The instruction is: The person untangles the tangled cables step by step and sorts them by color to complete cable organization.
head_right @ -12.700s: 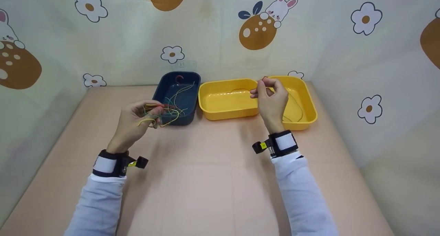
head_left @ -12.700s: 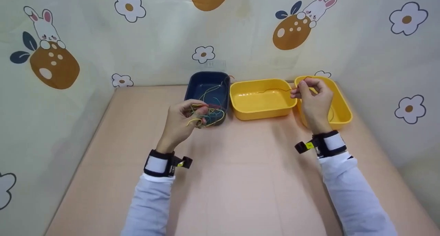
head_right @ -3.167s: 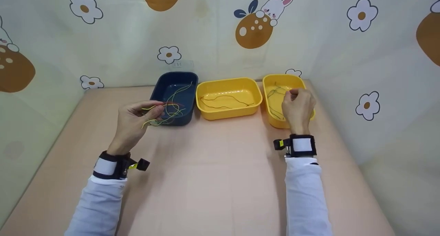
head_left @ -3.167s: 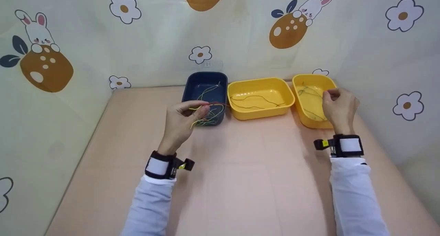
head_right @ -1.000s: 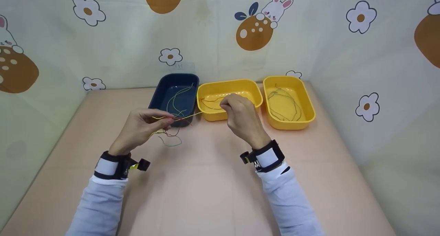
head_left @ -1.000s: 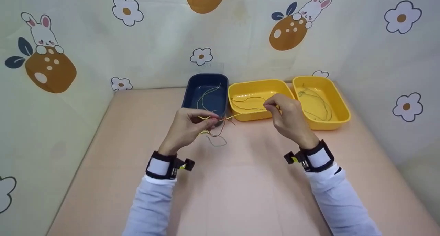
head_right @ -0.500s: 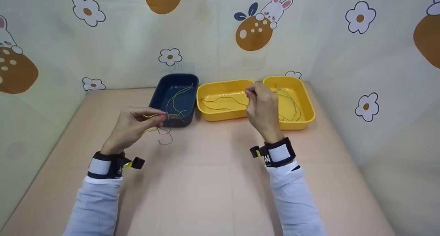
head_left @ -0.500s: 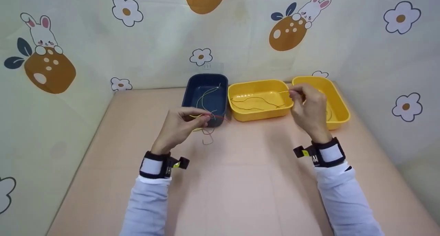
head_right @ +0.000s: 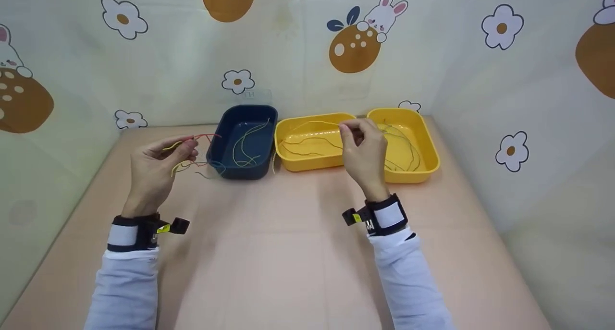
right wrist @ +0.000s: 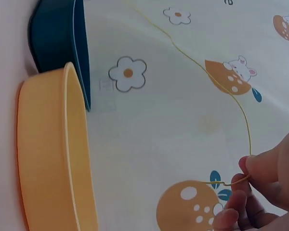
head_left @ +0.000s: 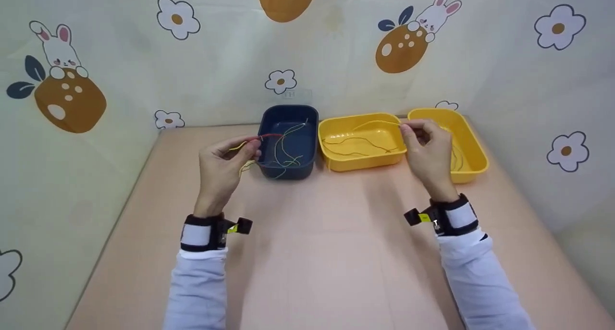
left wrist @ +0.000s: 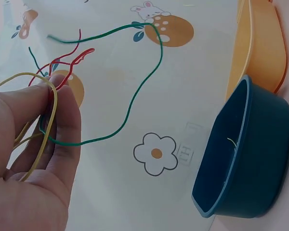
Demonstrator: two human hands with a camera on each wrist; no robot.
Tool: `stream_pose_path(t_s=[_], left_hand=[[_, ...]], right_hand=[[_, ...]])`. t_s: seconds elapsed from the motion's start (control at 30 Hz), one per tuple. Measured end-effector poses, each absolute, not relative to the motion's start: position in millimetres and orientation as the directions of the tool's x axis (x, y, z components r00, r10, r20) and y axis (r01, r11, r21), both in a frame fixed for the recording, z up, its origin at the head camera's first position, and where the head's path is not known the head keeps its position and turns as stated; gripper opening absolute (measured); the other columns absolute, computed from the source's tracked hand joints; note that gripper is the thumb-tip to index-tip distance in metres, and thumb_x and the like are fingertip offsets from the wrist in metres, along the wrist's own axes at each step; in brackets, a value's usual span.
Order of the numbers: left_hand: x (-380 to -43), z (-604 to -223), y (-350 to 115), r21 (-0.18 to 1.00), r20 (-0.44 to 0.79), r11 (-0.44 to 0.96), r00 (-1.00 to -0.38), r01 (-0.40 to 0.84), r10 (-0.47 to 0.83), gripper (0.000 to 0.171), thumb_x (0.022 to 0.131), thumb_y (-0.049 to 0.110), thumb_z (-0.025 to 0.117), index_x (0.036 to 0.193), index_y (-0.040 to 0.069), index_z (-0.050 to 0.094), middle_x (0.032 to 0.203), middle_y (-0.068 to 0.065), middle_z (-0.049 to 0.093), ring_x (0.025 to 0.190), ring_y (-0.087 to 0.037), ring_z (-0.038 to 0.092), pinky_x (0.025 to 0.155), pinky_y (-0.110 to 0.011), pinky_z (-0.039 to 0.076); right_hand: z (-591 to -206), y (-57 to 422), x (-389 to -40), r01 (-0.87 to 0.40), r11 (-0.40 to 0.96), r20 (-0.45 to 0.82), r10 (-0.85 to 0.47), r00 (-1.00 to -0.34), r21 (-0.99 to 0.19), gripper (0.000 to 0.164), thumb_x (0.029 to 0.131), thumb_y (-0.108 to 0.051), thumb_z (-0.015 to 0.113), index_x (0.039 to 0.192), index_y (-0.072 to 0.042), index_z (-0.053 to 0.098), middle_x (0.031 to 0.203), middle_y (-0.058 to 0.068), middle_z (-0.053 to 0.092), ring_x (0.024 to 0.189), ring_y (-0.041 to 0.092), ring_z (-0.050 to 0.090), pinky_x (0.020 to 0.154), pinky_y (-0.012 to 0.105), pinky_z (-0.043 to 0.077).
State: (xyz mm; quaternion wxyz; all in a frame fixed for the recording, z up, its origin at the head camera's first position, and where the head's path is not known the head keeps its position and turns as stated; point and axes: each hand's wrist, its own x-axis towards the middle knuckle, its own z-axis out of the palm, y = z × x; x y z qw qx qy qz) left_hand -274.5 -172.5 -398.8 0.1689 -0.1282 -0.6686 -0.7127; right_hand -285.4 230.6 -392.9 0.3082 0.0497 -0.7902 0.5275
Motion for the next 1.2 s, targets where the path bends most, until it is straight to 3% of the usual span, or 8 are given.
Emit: stream_pose_path(t_s=[0.17,0.27,0.47,0.57,0.67,0.9,1.03,1.2], left_hand=[[-275.3,-399.4,-175.6,0.895,0.435,-0.058,-0.893,0.443,-0.117,0.015,0.102,-0.003,0.08,0.116,-0.007,0.084,0.099,-0.005,0.087,0.082,-0.014,0.082,0.085,-0.029,0.071],[-275.8,-399.5,-177.4,0.889,0.443,-0.064,-0.886,0.454,-0.133,0.015,0.102,-0.004,0.08,0.115,-0.007,0.085,0.099,-0.012,0.086,0.081,-0.016,0.082,0.085,-0.029,0.071],[-278.5,-398.5,-178.1,0.881,0.453,-0.083,-0.881,0.466,-0.138,0.015,0.102,-0.005,0.079,0.116,-0.008,0.084,0.098,-0.008,0.087,0.082,-0.015,0.082,0.085,-0.029,0.071],[-278.8,-398.5,-177.6,0.883,0.45,-0.086,-0.885,0.461,-0.125,0.016,0.102,-0.004,0.079,0.117,-0.008,0.084,0.1,-0.004,0.087,0.084,-0.012,0.082,0.085,-0.029,0.071],[-278.1,-399.2,-177.3,0.886,0.445,-0.082,-0.887,0.456,-0.124,0.016,0.102,-0.003,0.079,0.117,-0.007,0.084,0.101,-0.002,0.087,0.084,-0.012,0.082,0.085,-0.029,0.071],[-278.2,-401.6,-175.1,0.888,0.438,-0.092,-0.889,0.451,-0.134,0.016,0.102,-0.005,0.08,0.117,-0.007,0.084,0.103,-0.009,0.087,0.084,-0.012,0.082,0.084,-0.027,0.07],[-277.9,-401.9,-172.5,0.888,0.438,-0.09,-0.89,0.451,-0.128,0.015,0.102,-0.004,0.079,0.116,-0.007,0.084,0.106,-0.015,0.086,0.084,-0.012,0.082,0.084,-0.027,0.07],[-278.1,-401.8,-169.8,0.892,0.431,-0.096,-0.896,0.441,-0.105,0.015,0.102,-0.004,0.08,0.116,-0.007,0.084,0.107,-0.018,0.086,0.085,-0.012,0.082,0.083,-0.028,0.071]], right_hand=[[-393.3,206.5,-288.7,-0.386,0.258,0.438,0.188,-0.879,-0.886,0.014,0.11,-0.004,0.072,0.116,0.007,0.079,0.092,0.001,0.071,0.075,0.016,0.065,0.069,0.019,0.059],[-389.3,192.1,-294.9,-0.345,0.206,0.378,0.156,-0.912,-0.916,0.015,0.111,-0.006,0.071,0.115,0.006,0.077,0.09,-0.001,0.07,0.072,0.016,0.067,0.069,0.022,0.064],[-379.4,158.4,-317.3,-0.255,0.212,0.286,0.136,-0.948,-0.943,0.02,0.112,-0.012,0.07,0.118,0.005,0.078,0.094,0.002,0.068,0.075,0.013,0.067,0.068,0.021,0.063],[-379.6,137.6,-330.6,-0.22,0.274,0.265,0.139,-0.954,-0.936,0.02,0.111,-0.014,0.069,0.118,0.003,0.078,0.097,0.005,0.069,0.08,0.015,0.067,0.068,0.019,0.06],[-382.8,113.4,-342.0,-0.249,0.404,0.331,0.146,-0.932,-0.88,0.019,0.11,-0.013,0.069,0.114,0.002,0.079,0.102,0.011,0.073,0.087,0.019,0.069,0.076,0.022,0.058],[-406.3,65.2,-360.4,-0.397,0.689,0.548,0.0,-0.836,-0.606,0.015,0.111,-0.008,0.065,0.109,0.003,0.075,0.112,0.021,0.069,0.104,0.036,0.069,0.093,0.044,0.06],[-421.7,50.8,-364.4,-0.449,0.75,0.534,-0.153,-0.832,-0.486,0.013,0.11,-0.005,0.066,0.108,0.005,0.075,0.11,0.021,0.07,0.105,0.037,0.071,0.094,0.047,0.064],[-429.9,43.6,-364.7,-0.522,0.692,0.415,-0.339,-0.845,-0.498,0.014,0.108,-0.003,0.07,0.112,0.005,0.08,0.112,0.021,0.078,0.107,0.037,0.074,0.098,0.047,0.065]])
